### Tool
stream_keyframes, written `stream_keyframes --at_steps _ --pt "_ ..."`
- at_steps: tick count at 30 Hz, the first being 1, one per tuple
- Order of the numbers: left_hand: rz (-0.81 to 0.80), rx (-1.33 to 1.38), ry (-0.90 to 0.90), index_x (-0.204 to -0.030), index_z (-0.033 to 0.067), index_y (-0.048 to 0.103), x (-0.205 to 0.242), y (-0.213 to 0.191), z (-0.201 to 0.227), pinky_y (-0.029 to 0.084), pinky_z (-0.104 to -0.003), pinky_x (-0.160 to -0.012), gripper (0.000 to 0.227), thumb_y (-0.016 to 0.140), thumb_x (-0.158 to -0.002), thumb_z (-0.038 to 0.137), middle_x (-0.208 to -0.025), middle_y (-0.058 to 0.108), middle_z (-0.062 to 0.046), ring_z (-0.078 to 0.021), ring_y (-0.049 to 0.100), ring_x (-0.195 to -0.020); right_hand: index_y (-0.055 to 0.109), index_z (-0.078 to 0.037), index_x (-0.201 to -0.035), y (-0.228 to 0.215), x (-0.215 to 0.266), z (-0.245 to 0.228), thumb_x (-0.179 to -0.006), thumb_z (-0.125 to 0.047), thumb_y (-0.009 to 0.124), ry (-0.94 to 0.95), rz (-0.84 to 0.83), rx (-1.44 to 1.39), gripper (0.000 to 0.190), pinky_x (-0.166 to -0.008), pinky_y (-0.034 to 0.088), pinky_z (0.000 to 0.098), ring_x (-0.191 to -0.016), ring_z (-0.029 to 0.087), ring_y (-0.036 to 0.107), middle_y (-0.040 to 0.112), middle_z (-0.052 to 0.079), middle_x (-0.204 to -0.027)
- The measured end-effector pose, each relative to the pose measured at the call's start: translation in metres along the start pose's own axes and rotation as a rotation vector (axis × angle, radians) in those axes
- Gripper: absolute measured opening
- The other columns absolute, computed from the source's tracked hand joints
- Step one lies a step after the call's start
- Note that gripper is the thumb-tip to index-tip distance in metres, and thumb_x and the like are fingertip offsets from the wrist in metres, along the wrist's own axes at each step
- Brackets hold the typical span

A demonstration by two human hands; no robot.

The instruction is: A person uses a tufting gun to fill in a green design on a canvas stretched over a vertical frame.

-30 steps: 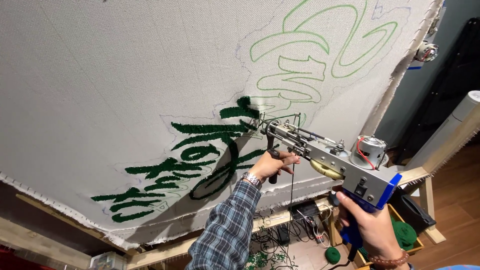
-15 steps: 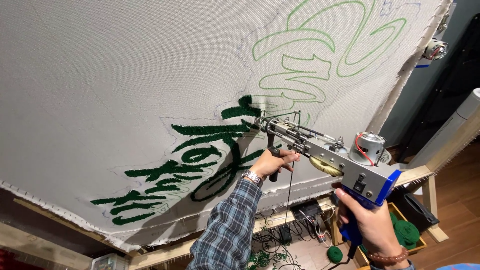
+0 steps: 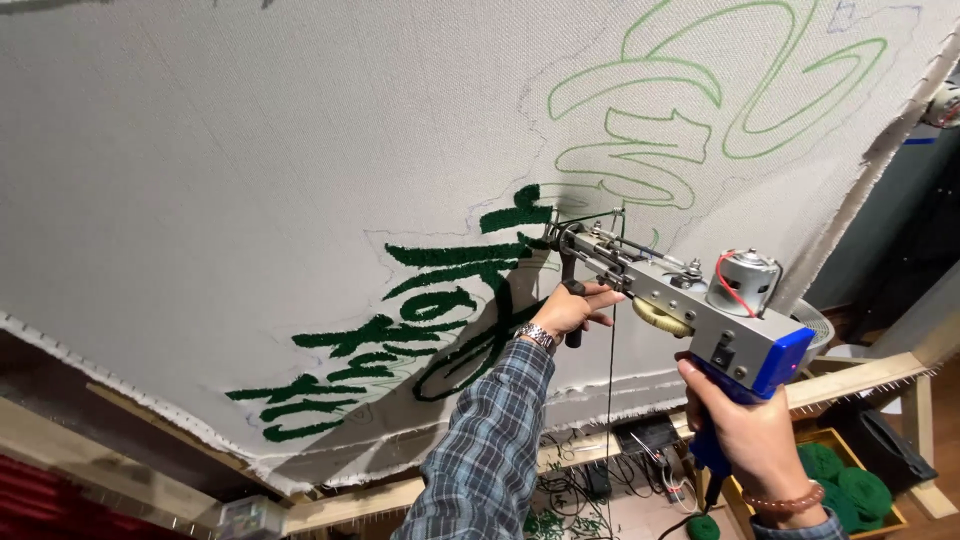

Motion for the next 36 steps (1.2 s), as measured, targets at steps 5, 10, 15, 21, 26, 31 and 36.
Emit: stream_keyframes --at_steps 5,10,15,21,26,31,36 --pt "0.029 -0.136 0.098 -0.113 0.0092 0.081 -0.041 -0.020 -0.017 0.044 -0.028 -0.058 0.032 0.073 -0.095 0.034 -0.104 0.074 -0.005 -0.0115 0.052 -0.059 0.069 -0.002 -0.115 0.014 -0.008 0.000 -0.088 -0.008 0.081 0.196 0.081 0.116 0.030 -0.058 0.054 0.0390 -0.065 0.027 0.061 0.068 0.016 -0.084" --pt "0.121 -0.054 0.039 -0.132 0.0038 0.069 -0.059 -0.027 -0.019 0.040 -0.021 -0.045 0.055 0.078 -0.086 0.033 -0.122 0.072 -0.004 -0.0065 0.053 -0.052 0.071 -0.001 -0.117 0.024 -0.019 0.006 -0.088 -0.012 0.080 0.211 0.063 0.193 0.033 -0.063 0.057 0.0410 -0.070 0.030 0.065 0.072 0.017 -0.091" --pt "0.119 -0.056 0.040 -0.128 0.0035 0.073 -0.065 -0.036 -0.017 0.036 -0.020 -0.041 0.045 0.077 -0.091 0.028 -0.086 0.073 -0.005 -0.0056 0.053 -0.050 0.071 -0.002 -0.115 0.031 -0.023 0.010 -0.088 -0.014 0.081 0.248 0.078 0.210 0.031 -0.060 0.057 0.0405 -0.067 0.029 0.065 0.072 0.018 -0.089" --pt "0.105 -0.113 0.082 -0.133 0.0012 0.069 -0.076 -0.041 -0.014 0.042 -0.021 -0.043 0.065 0.082 -0.080 0.036 -0.132 0.074 -0.009 -0.0102 0.062 -0.052 0.069 -0.001 -0.126 0.044 -0.017 -0.021 -0.080 -0.009 0.080 0.239 0.171 0.167 0.048 -0.109 0.054 0.0377 -0.114 0.027 0.073 0.077 0.014 -0.121" --pt "-0.017 -0.124 0.237 -0.127 0.0093 0.075 -0.077 -0.040 -0.011 0.058 -0.026 -0.053 0.052 0.077 -0.085 0.040 -0.136 0.072 -0.008 -0.0161 0.072 -0.103 0.070 0.000 -0.125 0.046 -0.015 -0.029 -0.081 -0.005 0.079 0.245 0.175 0.156 0.045 -0.107 0.055 0.0386 -0.112 0.027 0.074 0.078 0.015 -0.119" --pt "0.008 -0.083 0.218 -0.122 0.0079 0.077 -0.086 -0.045 -0.013 0.059 -0.024 -0.054 0.042 0.080 -0.086 0.029 -0.130 0.076 -0.007 -0.0130 0.072 -0.090 0.066 -0.002 -0.131 0.052 -0.013 -0.045 -0.080 -0.007 0.079 0.270 0.189 0.199 0.053 -0.114 0.052 0.0392 -0.118 0.028 0.072 0.076 0.015 -0.127" --pt "-0.034 -0.101 0.223 -0.125 0.0122 0.076 -0.073 -0.046 -0.003 0.062 -0.028 -0.062 0.041 0.077 -0.088 0.031 -0.139 0.071 -0.003 -0.0161 0.071 -0.113 0.069 0.000 -0.125 0.052 -0.010 -0.040 -0.080 -0.007 0.080 0.252 0.211 0.168 0.046 -0.109 0.055 0.0387 -0.112 0.028 0.073 0.078 0.016 -0.121"
Point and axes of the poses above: each hand's wrist, its own x-axis away from the middle knuckle, its own y-axis out of the palm, z = x × y, the point moved 1 cm from there along -x, towards the middle knuckle
